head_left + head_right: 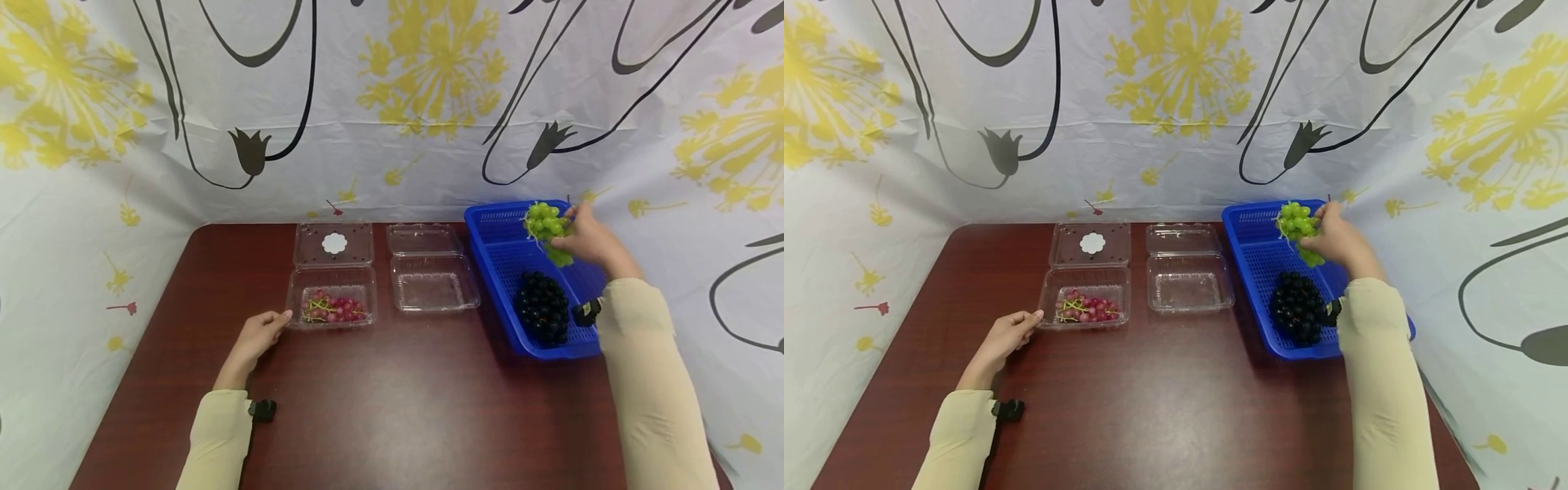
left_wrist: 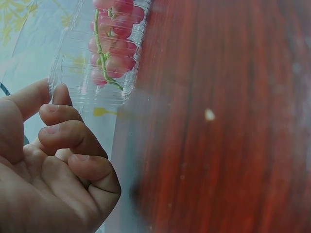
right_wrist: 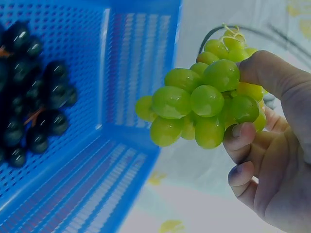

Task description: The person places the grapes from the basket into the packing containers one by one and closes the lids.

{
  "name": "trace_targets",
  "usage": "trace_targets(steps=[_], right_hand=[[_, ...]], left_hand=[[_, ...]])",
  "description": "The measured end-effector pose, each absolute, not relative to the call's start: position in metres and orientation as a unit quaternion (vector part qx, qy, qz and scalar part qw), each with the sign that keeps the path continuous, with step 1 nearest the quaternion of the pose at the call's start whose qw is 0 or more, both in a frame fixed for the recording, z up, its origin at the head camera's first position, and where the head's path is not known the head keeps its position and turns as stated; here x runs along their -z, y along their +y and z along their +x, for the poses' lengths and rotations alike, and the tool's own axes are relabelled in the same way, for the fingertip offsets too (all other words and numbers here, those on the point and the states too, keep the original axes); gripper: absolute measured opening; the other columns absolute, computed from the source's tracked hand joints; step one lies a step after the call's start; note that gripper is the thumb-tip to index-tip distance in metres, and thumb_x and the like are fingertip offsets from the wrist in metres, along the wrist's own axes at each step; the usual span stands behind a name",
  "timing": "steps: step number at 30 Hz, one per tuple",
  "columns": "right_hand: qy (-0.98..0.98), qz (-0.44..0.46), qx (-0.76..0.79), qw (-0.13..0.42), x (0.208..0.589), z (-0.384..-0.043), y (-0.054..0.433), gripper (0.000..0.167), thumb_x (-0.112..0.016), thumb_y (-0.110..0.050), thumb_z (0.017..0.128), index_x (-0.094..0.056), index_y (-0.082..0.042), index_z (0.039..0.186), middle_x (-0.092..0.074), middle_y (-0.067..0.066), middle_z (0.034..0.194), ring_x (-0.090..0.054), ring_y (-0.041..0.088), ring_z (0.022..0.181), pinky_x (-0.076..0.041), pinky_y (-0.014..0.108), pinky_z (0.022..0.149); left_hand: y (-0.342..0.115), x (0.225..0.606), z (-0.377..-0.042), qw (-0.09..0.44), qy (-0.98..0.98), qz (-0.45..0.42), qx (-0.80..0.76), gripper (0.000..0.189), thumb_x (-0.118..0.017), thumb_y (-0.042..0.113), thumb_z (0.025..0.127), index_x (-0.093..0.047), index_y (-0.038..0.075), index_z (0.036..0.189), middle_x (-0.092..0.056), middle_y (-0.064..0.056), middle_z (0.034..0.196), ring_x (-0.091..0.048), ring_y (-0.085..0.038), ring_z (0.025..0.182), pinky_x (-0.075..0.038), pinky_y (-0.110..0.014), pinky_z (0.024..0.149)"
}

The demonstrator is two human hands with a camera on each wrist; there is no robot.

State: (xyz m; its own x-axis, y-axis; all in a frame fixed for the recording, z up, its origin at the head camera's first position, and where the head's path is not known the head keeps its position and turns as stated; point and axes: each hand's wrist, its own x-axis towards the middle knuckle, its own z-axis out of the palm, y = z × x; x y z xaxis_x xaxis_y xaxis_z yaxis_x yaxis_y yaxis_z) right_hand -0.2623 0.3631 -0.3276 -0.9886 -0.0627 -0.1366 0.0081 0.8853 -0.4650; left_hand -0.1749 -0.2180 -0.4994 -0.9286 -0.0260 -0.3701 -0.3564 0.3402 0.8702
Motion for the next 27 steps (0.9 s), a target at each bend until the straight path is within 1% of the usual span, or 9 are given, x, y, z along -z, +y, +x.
trace_targets(steps=[3,10,14,17,19,21,24,27], right_hand=[[0.973,-0.025,0.219,0.067,0.317,-0.263,0.346,0.067,-0.063,-0.025,0.091,-0.019,0.007,0.131,-0.045,0.037,0.119,-0.052,0.049,0.100,-0.039,0.060,0.087],[0.983,-0.050,0.165,0.058,0.305,-0.264,0.303,0.064,-0.063,-0.031,0.090,-0.022,-0.002,0.130,-0.054,0.034,0.119,-0.059,0.047,0.093,-0.042,0.057,0.076],[0.985,-0.074,0.150,0.046,0.307,-0.265,0.275,0.061,-0.065,-0.029,0.088,-0.026,-0.005,0.129,-0.060,0.030,0.112,-0.061,0.041,0.084,-0.044,0.053,0.069],[0.983,-0.097,0.149,0.041,0.311,-0.268,0.255,0.059,-0.066,-0.027,0.088,-0.028,-0.007,0.128,-0.063,0.027,0.104,-0.059,0.035,0.075,-0.043,0.049,0.066],[0.982,-0.112,0.149,0.035,0.316,-0.270,0.243,0.058,-0.067,-0.027,0.087,-0.029,-0.008,0.127,-0.064,0.026,0.100,-0.059,0.034,0.073,-0.043,0.049,0.067],[0.981,-0.126,0.147,0.026,0.322,-0.272,0.231,0.057,-0.069,-0.027,0.086,-0.032,-0.008,0.126,-0.065,0.025,0.097,-0.060,0.037,0.074,-0.044,0.051,0.069],[0.979,-0.149,0.141,0.013,0.329,-0.274,0.213,0.057,-0.071,-0.027,0.083,-0.035,-0.007,0.124,-0.067,0.023,0.098,-0.063,0.040,0.081,-0.042,0.053,0.082],[0.975,-0.178,0.135,0.004,0.334,-0.275,0.195,0.058,-0.072,-0.028,0.082,-0.037,-0.007,0.123,-0.070,0.017,0.099,-0.066,0.036,0.085,-0.037,0.051,0.089]], left_hand=[[-0.218,0.499,-0.175,0.147,0.806,-0.119,-0.561,0.047,-0.057,0.051,0.093,-0.047,0.010,0.072,-0.036,0.007,0.056,-0.032,-0.010,0.055,-0.035,-0.029,0.059],[-0.218,0.498,-0.175,0.152,0.806,-0.120,-0.560,0.049,-0.057,0.053,0.092,-0.048,0.008,0.074,-0.035,0.008,0.055,-0.031,-0.010,0.054,-0.034,-0.030,0.059],[-0.218,0.497,-0.175,0.155,0.799,-0.121,-0.568,0.048,-0.057,0.053,0.092,-0.048,0.009,0.074,-0.037,0.008,0.055,-0.032,-0.010,0.054,-0.035,-0.030,0.060],[-0.217,0.498,-0.174,0.151,0.794,-0.122,-0.577,0.048,-0.057,0.053,0.092,-0.047,0.010,0.073,-0.037,0.007,0.056,-0.031,-0.010,0.053,-0.035,-0.029,0.059],[-0.217,0.499,-0.173,0.147,0.793,-0.121,-0.579,0.048,-0.057,0.054,0.092,-0.047,0.011,0.073,-0.037,0.007,0.056,-0.030,-0.009,0.052,-0.035,-0.028,0.058],[-0.216,0.501,-0.172,0.146,0.792,-0.123,-0.580,0.048,-0.056,0.053,0.093,-0.047,0.010,0.073,-0.036,0.007,0.055,-0.030,-0.009,0.051,-0.035,-0.028,0.058],[-0.216,0.501,-0.172,0.145,0.792,-0.124,-0.579,0.048,-0.056,0.051,0.094,-0.048,0.008,0.075,-0.036,0.007,0.055,-0.030,-0.009,0.051,-0.034,-0.028,0.057],[-0.216,0.501,-0.172,0.144,0.793,-0.124,-0.578,0.047,-0.056,0.050,0.094,-0.048,0.007,0.075,-0.036,0.008,0.055,-0.030,-0.009,0.052,-0.034,-0.028,0.057]])
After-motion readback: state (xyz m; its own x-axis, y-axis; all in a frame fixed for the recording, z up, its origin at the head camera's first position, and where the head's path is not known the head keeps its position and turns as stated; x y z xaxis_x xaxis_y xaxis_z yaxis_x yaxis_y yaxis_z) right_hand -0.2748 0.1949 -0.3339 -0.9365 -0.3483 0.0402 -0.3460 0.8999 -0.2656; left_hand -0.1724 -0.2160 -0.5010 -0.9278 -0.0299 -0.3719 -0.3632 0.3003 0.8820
